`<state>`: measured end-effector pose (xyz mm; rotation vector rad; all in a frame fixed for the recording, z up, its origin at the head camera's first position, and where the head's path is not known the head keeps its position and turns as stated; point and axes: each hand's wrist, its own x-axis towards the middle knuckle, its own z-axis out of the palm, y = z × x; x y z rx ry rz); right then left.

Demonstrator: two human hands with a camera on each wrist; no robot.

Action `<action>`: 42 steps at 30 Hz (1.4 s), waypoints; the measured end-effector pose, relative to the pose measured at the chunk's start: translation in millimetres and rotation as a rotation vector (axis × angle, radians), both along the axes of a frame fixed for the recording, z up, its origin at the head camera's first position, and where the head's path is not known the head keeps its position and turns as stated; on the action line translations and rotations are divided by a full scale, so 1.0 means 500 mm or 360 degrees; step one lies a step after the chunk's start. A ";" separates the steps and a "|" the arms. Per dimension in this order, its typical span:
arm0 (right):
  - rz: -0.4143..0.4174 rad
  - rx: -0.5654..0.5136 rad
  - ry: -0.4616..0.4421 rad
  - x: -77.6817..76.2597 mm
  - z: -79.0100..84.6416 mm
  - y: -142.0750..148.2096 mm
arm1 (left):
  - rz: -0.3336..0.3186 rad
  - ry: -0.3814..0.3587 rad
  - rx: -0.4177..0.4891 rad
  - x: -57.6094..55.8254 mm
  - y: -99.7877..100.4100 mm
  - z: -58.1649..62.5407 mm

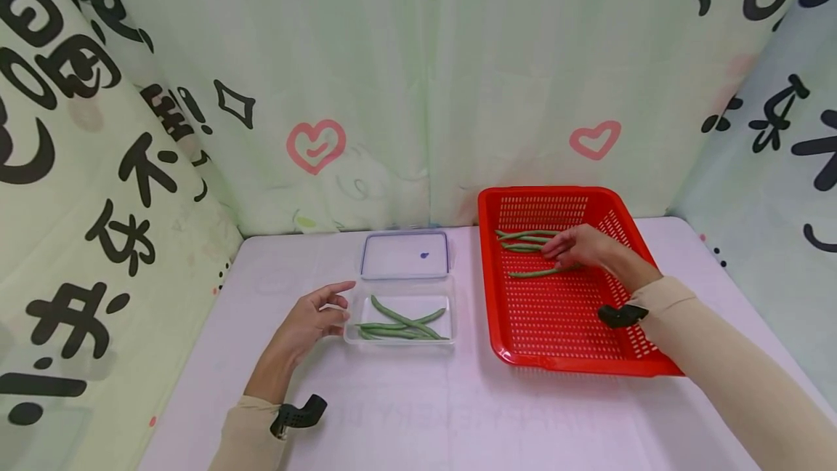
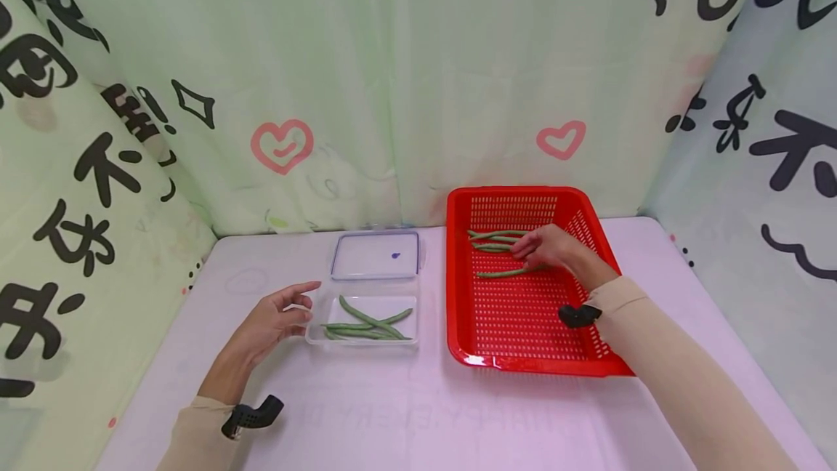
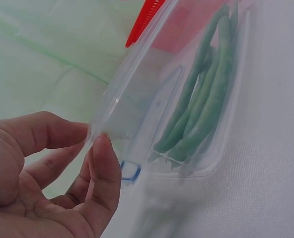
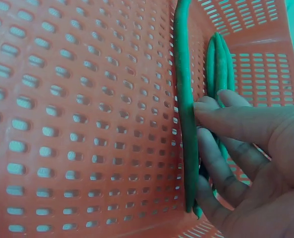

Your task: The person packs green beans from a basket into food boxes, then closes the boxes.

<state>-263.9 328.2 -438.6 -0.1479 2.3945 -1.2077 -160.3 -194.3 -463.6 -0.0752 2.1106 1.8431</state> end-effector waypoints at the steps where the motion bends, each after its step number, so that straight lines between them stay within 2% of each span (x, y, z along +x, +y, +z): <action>1: 0.0011 -0.0004 -0.0024 0.000 0.000 0.001 | -0.0003 0.0000 -0.0001 0.000 0.000 0.000; 5: 0.0045 0.0069 -0.0062 0.000 0.000 0.004 | -0.0003 0.0005 0.0010 0.000 0.000 0.000; 12: 0.0121 0.0205 -0.0023 0.004 0.002 0.000 | 0.0005 0.0003 0.0015 -0.001 0.001 0.001; 21: 0.0319 0.0312 0.0150 0.021 0.030 -0.004 | 0.0011 0.0000 -0.0009 -0.002 0.003 -0.001; 27: 0.0409 0.0279 0.0286 0.038 0.053 0.001 | 0.0025 -0.0010 -0.0024 -0.002 0.004 -0.001; 35: 0.0307 0.0154 0.0260 0.069 0.079 0.008 | 0.0015 0.0006 -0.0031 0.000 0.002 -0.001; 42: 0.0225 0.0111 0.0220 0.083 0.100 0.008 | 0.0013 0.0006 -0.0024 0.002 0.002 0.000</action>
